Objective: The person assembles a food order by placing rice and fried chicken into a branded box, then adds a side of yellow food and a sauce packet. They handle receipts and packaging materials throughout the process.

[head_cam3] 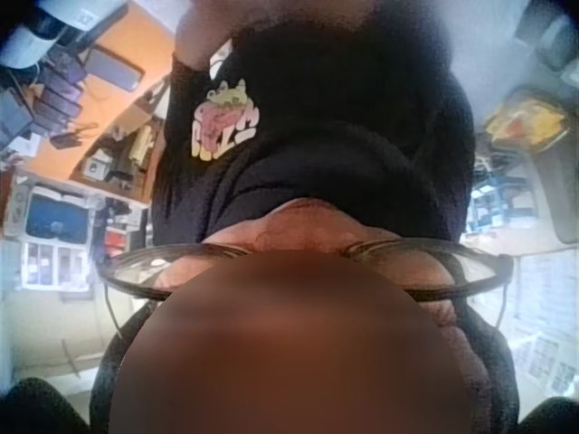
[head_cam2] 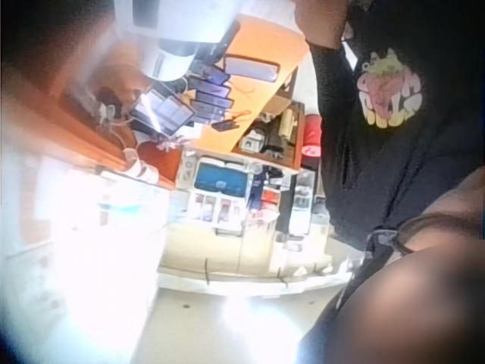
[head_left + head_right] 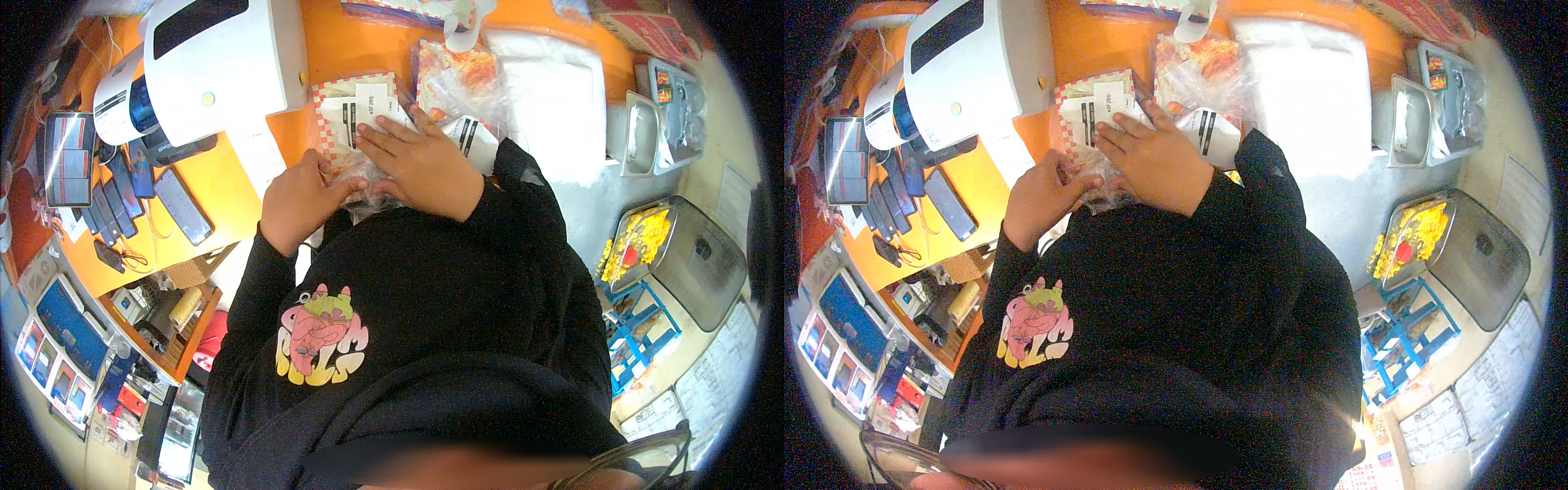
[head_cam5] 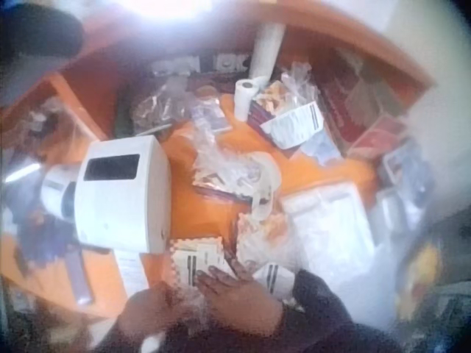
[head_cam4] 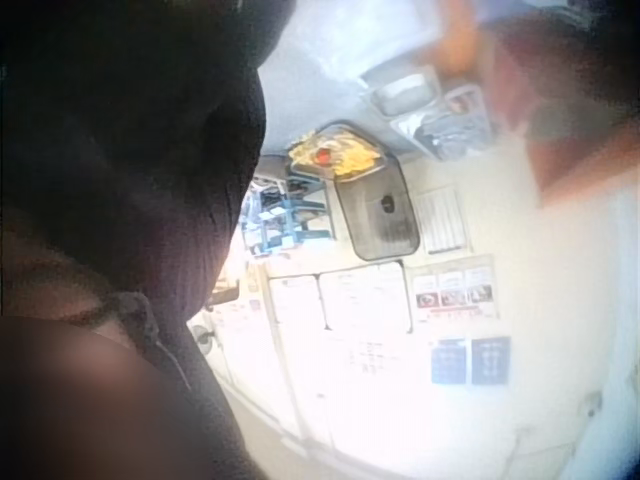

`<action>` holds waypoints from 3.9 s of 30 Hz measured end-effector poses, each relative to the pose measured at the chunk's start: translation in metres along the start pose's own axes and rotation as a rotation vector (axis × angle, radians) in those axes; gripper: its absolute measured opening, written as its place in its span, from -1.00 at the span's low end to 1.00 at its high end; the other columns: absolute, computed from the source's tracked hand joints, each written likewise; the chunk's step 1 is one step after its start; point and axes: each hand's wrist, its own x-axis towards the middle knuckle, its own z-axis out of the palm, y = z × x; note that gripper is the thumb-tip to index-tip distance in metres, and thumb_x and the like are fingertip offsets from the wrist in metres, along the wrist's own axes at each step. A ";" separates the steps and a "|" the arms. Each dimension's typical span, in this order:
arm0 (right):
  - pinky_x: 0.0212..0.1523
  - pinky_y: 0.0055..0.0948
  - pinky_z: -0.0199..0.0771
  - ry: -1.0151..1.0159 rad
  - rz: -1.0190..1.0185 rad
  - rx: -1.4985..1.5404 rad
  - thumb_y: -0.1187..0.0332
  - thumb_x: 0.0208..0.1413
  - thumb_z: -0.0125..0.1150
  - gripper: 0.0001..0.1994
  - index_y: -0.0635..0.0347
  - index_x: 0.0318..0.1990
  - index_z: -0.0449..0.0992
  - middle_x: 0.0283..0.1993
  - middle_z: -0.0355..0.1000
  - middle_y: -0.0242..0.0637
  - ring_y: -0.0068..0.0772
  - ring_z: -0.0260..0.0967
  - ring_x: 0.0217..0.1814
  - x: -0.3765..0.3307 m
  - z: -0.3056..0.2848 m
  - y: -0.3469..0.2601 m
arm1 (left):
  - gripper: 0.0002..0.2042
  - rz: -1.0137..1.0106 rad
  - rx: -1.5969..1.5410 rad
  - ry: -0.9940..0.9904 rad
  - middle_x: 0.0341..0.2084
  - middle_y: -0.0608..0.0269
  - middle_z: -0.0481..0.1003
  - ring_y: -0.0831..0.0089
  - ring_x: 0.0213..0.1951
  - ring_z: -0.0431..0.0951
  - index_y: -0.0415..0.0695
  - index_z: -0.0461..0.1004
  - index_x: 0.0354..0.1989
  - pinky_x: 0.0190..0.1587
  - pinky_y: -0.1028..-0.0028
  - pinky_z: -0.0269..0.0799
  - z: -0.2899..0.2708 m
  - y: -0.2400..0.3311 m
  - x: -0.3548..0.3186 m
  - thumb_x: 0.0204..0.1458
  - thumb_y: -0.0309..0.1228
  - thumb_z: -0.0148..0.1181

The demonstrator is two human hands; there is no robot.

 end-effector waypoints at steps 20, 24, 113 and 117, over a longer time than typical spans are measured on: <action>0.47 0.07 -0.21 0.023 0.029 -0.036 0.04 -0.03 0.24 -0.40 0.18 0.16 0.43 0.22 0.39 -0.29 -0.29 0.24 0.34 0.002 0.010 -0.003 | -0.32 0.428 -0.019 1.030 -0.16 -0.27 0.48 -0.13 -0.08 0.52 -0.43 0.32 0.00 -0.06 0.15 0.46 -0.026 0.129 0.186 0.02 0.04 0.23; 0.44 0.05 -0.13 0.050 -0.001 -0.026 0.07 -0.01 0.23 -0.47 0.10 0.12 0.46 0.19 0.40 -0.36 -0.30 0.25 0.32 -0.003 0.014 0.001 | -0.25 0.264 -0.015 0.819 -0.04 -0.32 0.44 -0.13 0.00 0.48 -0.45 0.24 0.08 0.04 0.16 0.41 -0.031 0.133 0.239 0.03 0.07 0.21; -0.03 -0.28 0.46 0.949 0.254 0.245 0.42 0.17 0.10 -0.69 0.20 0.07 0.47 0.00 0.47 -0.07 -0.07 0.47 -0.05 0.060 -0.110 0.141 | -0.24 0.253 -0.004 0.209 0.14 -0.27 0.20 -0.22 0.03 0.42 -0.12 0.13 0.22 0.03 0.11 0.43 0.067 -0.011 0.025 -0.17 -0.31 0.45; -0.09 -0.46 0.46 0.871 0.331 0.447 0.44 0.16 0.14 -0.69 0.16 0.08 0.47 0.01 0.44 -0.19 -0.33 0.45 -0.11 0.010 -0.079 0.098 | -0.56 0.470 -0.068 0.313 0.10 -0.17 0.32 -0.15 0.03 0.43 -0.07 0.30 0.08 0.07 0.16 0.40 0.063 0.014 0.024 -0.04 -0.48 0.20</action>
